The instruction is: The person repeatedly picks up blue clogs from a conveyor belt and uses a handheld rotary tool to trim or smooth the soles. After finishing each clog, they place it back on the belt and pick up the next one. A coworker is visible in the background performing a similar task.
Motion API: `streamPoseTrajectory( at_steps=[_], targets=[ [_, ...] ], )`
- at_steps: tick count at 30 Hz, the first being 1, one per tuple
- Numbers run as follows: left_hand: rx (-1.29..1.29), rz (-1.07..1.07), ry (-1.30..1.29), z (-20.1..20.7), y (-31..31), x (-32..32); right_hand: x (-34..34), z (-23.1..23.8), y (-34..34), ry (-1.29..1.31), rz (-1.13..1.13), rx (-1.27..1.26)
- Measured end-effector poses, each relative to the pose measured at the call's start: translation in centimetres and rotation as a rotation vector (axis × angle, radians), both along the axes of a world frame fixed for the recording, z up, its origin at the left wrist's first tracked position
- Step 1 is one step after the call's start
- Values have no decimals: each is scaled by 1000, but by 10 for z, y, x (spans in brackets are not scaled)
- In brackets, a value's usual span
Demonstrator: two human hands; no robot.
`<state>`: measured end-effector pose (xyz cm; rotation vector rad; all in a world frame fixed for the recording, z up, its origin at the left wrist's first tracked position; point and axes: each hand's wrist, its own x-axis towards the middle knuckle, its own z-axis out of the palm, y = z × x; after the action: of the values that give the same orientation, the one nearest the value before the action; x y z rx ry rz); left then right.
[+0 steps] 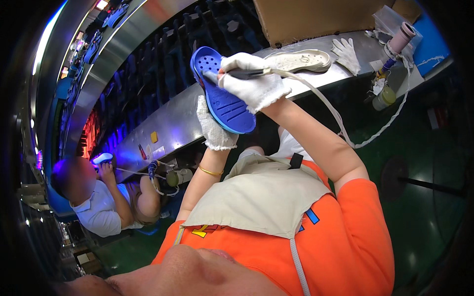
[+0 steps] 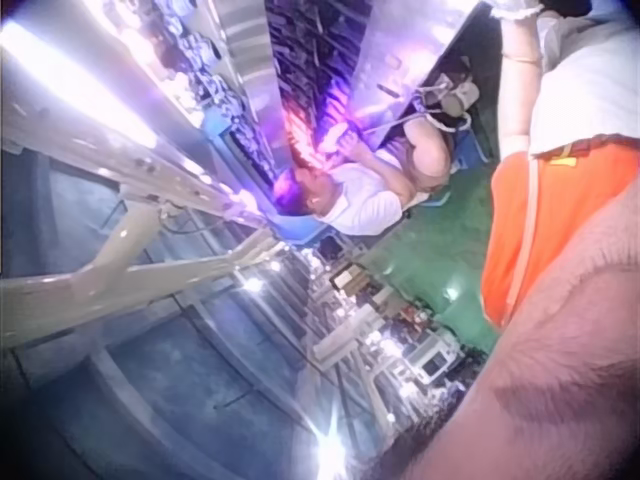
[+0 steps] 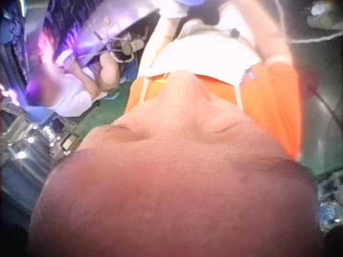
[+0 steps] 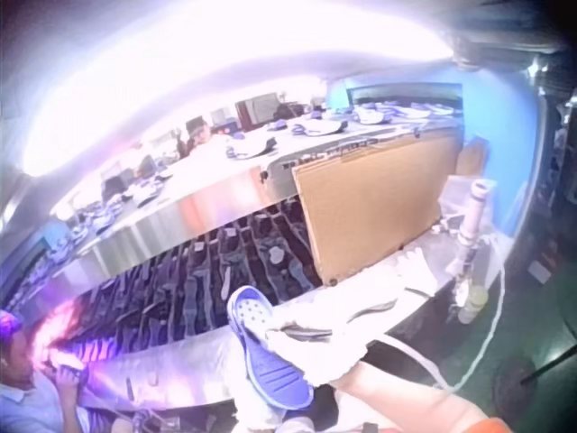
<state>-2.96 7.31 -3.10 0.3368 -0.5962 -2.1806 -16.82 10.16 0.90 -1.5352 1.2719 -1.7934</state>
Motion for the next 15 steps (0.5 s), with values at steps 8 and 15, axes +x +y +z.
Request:
streamPoseTrajectory(
  at_steps=[8,15],
  targets=[
    [15,-54,-56,-9,-7,4,-8,6,3,-296,103,37],
    [56,-131,67,5,-12,7,-25,-3,-8,313,65,-258]
  ],
)
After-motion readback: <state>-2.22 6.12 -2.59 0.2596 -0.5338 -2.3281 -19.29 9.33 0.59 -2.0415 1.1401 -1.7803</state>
